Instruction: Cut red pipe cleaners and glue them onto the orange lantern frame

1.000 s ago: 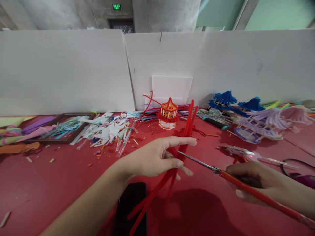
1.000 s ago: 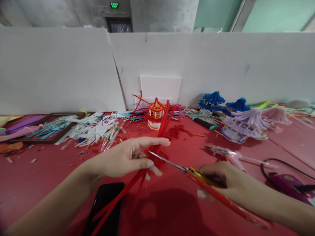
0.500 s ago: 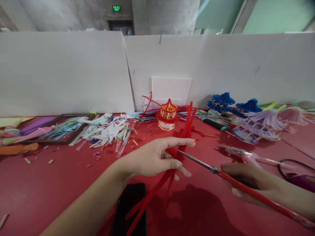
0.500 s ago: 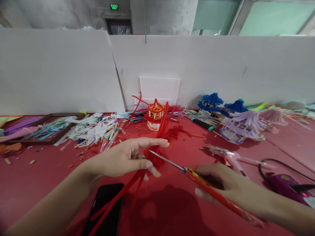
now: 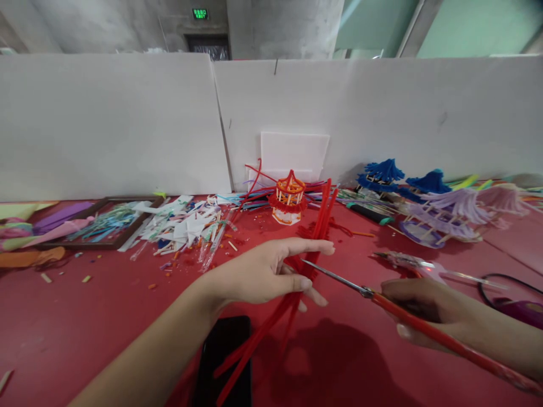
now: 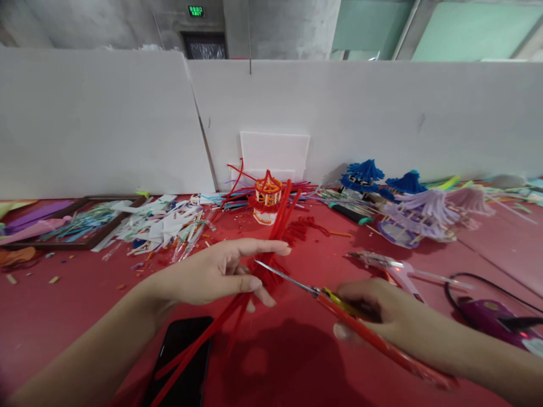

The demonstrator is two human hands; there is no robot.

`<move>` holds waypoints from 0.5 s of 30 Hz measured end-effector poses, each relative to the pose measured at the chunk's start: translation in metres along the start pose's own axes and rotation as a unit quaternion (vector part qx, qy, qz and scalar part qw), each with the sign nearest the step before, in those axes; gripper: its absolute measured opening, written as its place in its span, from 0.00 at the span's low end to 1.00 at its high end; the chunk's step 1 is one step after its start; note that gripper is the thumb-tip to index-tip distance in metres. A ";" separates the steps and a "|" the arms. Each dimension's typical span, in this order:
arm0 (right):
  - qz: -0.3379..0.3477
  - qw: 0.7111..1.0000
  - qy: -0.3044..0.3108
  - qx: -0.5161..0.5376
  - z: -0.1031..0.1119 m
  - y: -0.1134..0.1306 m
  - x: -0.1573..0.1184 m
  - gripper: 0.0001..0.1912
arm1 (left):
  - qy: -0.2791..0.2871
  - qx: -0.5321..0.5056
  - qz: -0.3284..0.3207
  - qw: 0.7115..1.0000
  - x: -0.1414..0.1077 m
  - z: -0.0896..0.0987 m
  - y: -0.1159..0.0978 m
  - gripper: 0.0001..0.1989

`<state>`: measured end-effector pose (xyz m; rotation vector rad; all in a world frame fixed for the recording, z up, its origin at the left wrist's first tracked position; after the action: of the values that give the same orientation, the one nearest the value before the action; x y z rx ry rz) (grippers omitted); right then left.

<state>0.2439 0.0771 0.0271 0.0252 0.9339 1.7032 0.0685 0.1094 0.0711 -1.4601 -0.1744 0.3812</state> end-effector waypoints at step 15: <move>0.028 0.998 0.053 -0.034 -0.008 -0.001 0.003 0.26 | 0.009 -0.029 0.021 0.999 0.002 -0.004 0.002 0.27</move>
<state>0.2395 0.0750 0.0197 -0.0861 0.9597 1.8015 0.0710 0.1067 0.0681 -1.5259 -0.1412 0.3995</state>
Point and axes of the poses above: each hand's wrist, its own x-axis towards the middle knuckle, its own z-axis out of the back of the hand, y = z × x, the point moved 9 cm from there along x, towards the middle knuckle, and after that the axes turned 12 degrees about y, right-handed, at the moved point
